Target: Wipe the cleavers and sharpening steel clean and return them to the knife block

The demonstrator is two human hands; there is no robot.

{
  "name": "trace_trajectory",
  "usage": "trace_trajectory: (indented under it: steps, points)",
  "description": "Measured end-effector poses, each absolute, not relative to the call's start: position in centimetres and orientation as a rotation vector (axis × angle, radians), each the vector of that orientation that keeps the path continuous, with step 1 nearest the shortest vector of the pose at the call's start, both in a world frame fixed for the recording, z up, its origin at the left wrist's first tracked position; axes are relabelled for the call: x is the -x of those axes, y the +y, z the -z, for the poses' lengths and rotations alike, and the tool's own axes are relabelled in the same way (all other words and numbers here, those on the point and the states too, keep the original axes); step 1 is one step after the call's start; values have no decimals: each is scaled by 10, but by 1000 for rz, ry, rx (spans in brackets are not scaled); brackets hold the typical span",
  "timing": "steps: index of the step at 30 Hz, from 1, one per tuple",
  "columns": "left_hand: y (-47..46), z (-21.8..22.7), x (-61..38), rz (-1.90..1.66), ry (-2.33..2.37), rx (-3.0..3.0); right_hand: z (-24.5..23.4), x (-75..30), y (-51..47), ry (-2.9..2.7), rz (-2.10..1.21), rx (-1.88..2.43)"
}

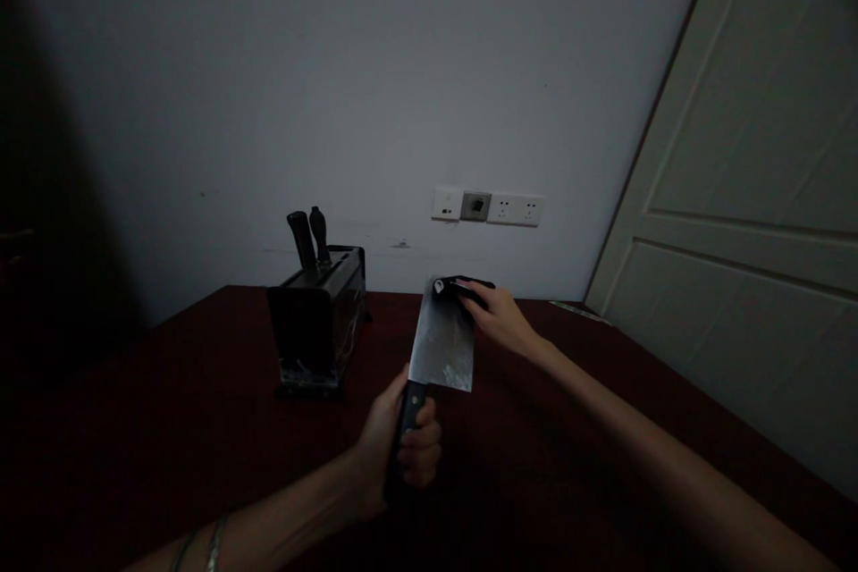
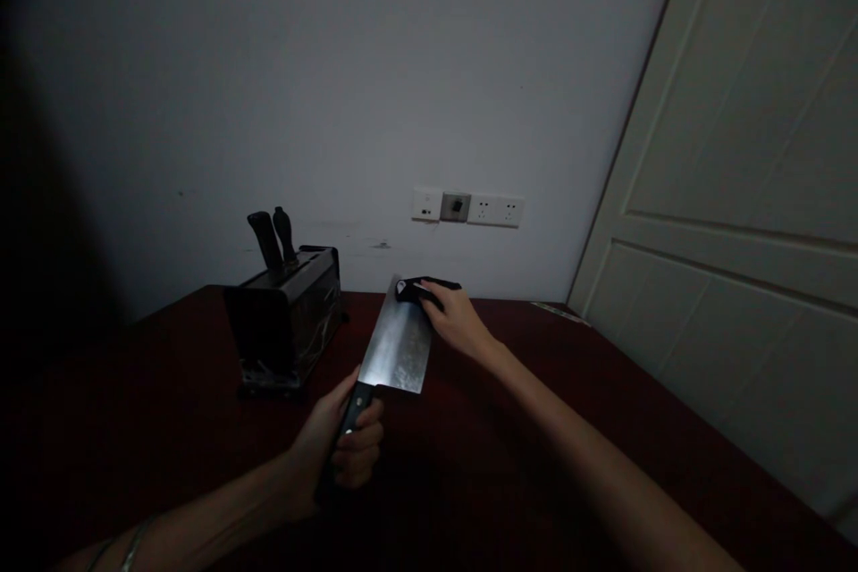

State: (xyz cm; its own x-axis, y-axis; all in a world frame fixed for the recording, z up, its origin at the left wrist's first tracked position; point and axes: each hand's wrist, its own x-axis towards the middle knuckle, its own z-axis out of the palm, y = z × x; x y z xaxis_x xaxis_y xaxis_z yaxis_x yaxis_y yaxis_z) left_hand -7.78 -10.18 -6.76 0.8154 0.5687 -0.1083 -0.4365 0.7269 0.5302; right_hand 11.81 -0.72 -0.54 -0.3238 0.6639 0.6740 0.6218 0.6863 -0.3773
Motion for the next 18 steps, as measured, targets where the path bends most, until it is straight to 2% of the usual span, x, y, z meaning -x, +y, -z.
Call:
trace_trajectory:
  steps: [9,18]
  points:
    - [-84,73,88,-684,310,-489,55,-92,-95,-2273,-325,729]
    - [-96,72,83,-558,236,-524,10,-113,-17,-2126,-74,929]
